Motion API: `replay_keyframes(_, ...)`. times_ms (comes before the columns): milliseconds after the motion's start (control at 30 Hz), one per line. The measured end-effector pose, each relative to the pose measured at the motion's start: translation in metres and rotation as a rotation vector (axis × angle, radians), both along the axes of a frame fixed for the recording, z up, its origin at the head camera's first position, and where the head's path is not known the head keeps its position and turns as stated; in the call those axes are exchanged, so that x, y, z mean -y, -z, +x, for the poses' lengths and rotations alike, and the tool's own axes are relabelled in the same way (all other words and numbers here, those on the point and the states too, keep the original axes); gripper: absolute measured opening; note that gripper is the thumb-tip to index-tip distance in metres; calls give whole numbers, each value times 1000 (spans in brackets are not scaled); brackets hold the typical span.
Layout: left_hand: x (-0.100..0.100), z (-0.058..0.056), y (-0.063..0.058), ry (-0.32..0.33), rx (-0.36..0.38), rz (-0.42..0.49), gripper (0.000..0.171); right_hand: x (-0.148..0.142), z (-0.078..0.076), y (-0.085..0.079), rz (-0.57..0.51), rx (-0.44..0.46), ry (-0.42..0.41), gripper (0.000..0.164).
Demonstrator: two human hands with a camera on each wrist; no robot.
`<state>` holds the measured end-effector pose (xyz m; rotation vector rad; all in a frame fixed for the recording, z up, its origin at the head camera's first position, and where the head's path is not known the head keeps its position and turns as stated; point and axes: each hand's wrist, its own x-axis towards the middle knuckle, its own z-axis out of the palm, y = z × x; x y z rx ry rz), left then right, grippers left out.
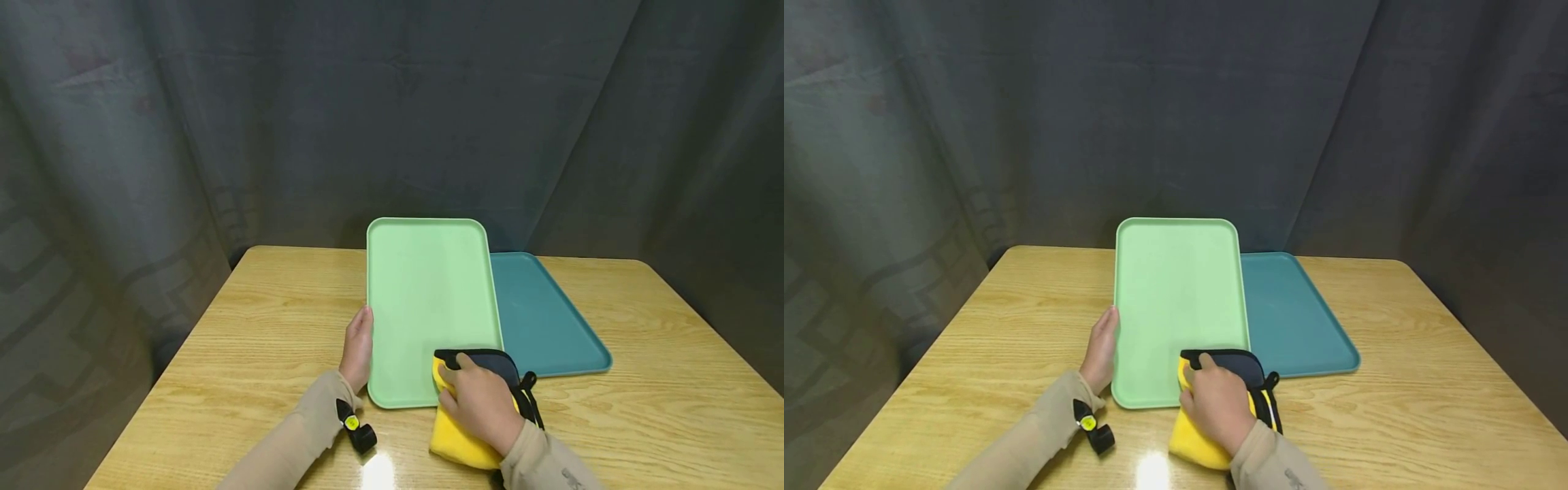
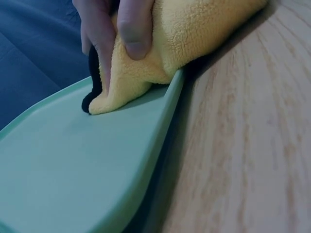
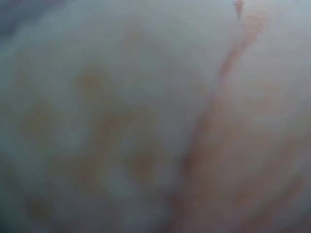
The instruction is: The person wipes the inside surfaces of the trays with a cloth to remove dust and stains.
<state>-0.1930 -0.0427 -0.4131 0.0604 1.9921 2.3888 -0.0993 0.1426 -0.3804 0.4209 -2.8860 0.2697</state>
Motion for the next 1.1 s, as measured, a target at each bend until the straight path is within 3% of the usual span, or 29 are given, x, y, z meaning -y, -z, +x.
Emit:
replay_keyframes(233, 0, 1, 0, -2, 11, -7, 55, 8, -2, -1, -12, 17, -29, 30)
replay_keyframes(833, 1, 0, 0, 13, 13, -9, 56, 24, -5, 1, 3, -78, -115, 31)
replay_keyframes(1100, 0, 0, 1, 15, 15, -18, 56, 33, -7, 0, 8, -67, -150, 31)
